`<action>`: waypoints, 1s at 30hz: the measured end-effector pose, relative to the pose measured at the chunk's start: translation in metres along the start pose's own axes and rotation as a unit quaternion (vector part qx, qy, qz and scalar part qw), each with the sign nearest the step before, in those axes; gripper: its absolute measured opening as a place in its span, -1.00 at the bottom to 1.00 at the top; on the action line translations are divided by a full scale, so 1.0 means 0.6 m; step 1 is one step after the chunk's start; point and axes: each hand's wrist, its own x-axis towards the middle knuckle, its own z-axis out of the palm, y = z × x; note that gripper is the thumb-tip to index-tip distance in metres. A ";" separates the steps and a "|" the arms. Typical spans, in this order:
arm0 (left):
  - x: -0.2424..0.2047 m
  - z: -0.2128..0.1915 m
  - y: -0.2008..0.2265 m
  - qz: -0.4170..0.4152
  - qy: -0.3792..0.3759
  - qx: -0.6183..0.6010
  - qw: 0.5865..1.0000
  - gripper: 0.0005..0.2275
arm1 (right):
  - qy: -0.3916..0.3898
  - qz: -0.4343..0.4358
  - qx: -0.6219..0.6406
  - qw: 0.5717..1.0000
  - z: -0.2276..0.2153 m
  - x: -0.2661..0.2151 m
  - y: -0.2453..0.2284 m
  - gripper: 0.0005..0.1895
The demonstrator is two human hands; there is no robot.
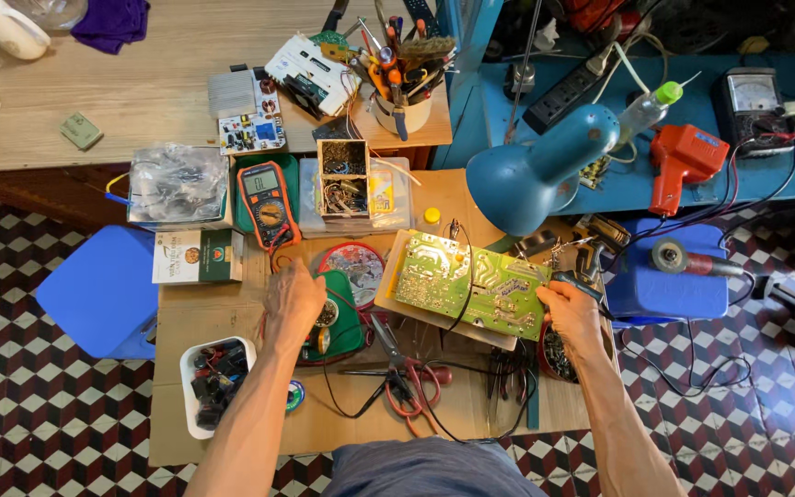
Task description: The person holds a green circuit board and uses multimeter probes to test various points on the board. They flip the board over to inspect both sides and use a magnifying glass to examine components more closely.
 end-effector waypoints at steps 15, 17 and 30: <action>-0.034 0.109 0.156 0.139 0.077 -0.219 0.963 -0.80 | -0.022 0.025 -0.015 0.999 0.008 -0.016 -0.031 -0.61; -0.043 0.088 0.168 0.132 0.079 -0.228 0.961 -0.80 | -0.028 0.004 -0.009 1.000 0.009 -0.029 -0.045 -0.62; -0.184 -0.126 0.209 -0.040 -0.091 -0.466 0.879 -0.20 | 0.012 -0.099 0.224 0.969 -0.041 -0.233 -0.197 -0.48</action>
